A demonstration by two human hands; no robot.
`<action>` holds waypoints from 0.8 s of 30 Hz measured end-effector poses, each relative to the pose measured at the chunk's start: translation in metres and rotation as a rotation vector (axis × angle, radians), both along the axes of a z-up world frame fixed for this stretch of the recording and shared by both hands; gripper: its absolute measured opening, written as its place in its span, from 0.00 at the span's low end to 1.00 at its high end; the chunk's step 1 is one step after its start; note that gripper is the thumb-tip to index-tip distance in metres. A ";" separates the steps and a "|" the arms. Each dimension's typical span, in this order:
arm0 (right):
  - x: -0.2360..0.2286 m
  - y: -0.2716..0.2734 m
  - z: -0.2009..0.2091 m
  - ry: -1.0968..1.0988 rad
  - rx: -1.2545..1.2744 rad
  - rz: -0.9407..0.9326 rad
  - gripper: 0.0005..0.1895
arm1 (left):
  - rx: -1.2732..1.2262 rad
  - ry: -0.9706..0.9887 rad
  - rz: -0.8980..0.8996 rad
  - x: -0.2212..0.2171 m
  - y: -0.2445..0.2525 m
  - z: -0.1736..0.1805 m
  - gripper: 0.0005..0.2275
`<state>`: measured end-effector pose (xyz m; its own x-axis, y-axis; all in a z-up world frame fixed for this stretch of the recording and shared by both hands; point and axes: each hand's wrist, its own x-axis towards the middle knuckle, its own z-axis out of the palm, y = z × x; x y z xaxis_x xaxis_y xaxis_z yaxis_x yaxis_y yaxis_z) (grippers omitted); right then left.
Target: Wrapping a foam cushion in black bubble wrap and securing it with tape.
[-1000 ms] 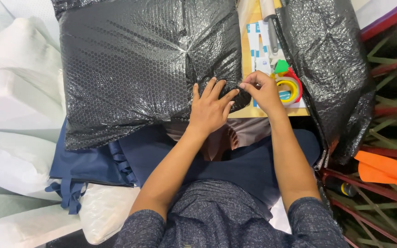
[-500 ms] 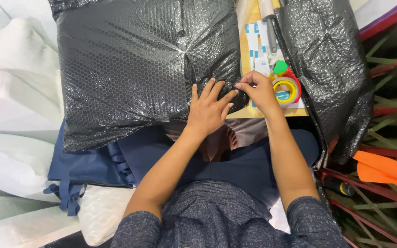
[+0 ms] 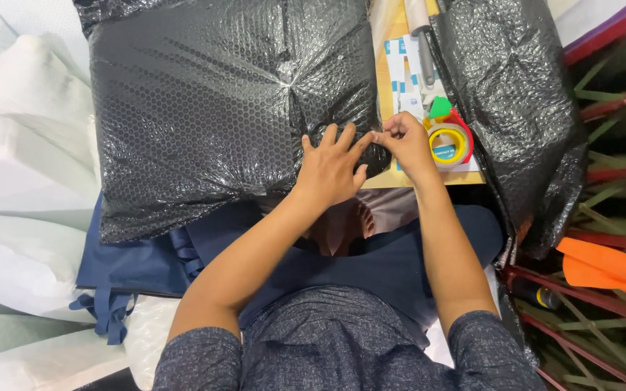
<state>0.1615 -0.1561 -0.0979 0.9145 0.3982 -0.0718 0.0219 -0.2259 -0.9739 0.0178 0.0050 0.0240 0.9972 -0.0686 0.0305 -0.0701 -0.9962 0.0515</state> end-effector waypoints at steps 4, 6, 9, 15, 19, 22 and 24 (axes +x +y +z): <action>-0.002 0.002 -0.009 0.051 0.036 -0.028 0.20 | 0.004 -0.003 0.009 0.001 0.000 -0.007 0.29; -0.008 0.005 -0.002 0.067 0.032 -0.094 0.24 | 0.008 0.004 0.016 0.002 0.000 -0.009 0.30; -0.015 0.005 0.000 0.032 0.006 -0.162 0.25 | 0.037 0.015 0.025 0.006 -0.002 -0.007 0.31; -0.031 0.002 -0.001 -0.287 -0.192 -0.305 0.26 | 0.028 0.025 0.030 0.006 -0.002 -0.004 0.32; -0.054 0.009 0.021 -0.652 -0.137 -0.308 0.16 | 0.024 0.000 0.041 0.006 -0.003 -0.007 0.32; -0.068 0.013 0.027 -0.821 -0.165 -0.292 0.05 | 0.027 0.033 0.043 0.006 -0.001 -0.008 0.33; -0.075 0.012 0.020 -0.836 -0.152 -0.240 0.09 | 0.009 0.039 0.038 0.006 -0.002 -0.006 0.33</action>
